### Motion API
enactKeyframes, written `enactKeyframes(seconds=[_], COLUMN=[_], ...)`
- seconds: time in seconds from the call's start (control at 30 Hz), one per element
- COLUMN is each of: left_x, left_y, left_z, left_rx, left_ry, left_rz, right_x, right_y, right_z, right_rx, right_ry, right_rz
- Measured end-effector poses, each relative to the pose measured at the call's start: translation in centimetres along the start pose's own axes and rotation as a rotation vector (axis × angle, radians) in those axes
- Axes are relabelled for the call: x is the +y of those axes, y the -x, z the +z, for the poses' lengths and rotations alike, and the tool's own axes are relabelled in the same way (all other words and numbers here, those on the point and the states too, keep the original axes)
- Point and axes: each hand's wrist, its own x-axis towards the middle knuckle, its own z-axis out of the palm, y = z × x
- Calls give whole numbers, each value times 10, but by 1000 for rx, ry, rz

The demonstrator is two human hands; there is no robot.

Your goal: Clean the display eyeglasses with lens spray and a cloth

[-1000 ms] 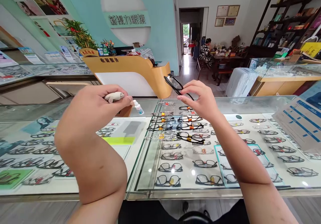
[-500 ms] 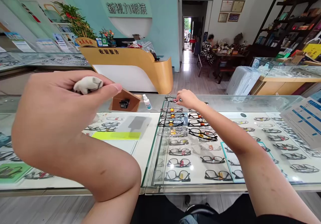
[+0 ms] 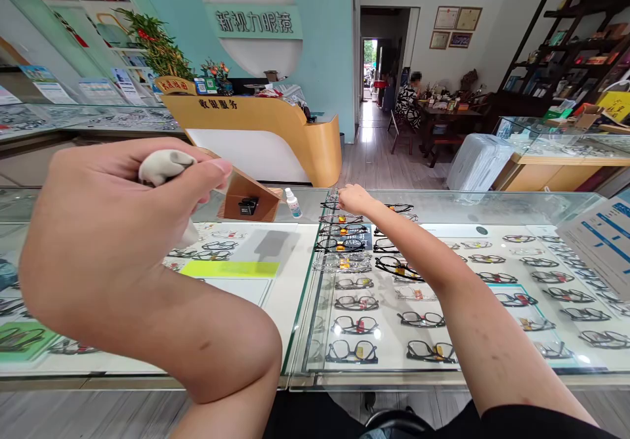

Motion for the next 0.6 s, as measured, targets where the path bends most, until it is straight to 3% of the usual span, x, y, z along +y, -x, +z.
enactKeyframes(seconds=[0.13,0.37,0.6], left_x=[0,3,1], left_y=[0,-1,2], left_z=[-1,3,2], left_rx=[-43,-14,-102], left_ry=[8,44,-38], left_rz=[2,27,93], right_x=[0,0,18], right_y=[-2,-3,-17], right_z=[4,10,0], right_rx=[-19,-20,38], right_ry=[4,-34,-61], right_rz=[11,43,244])
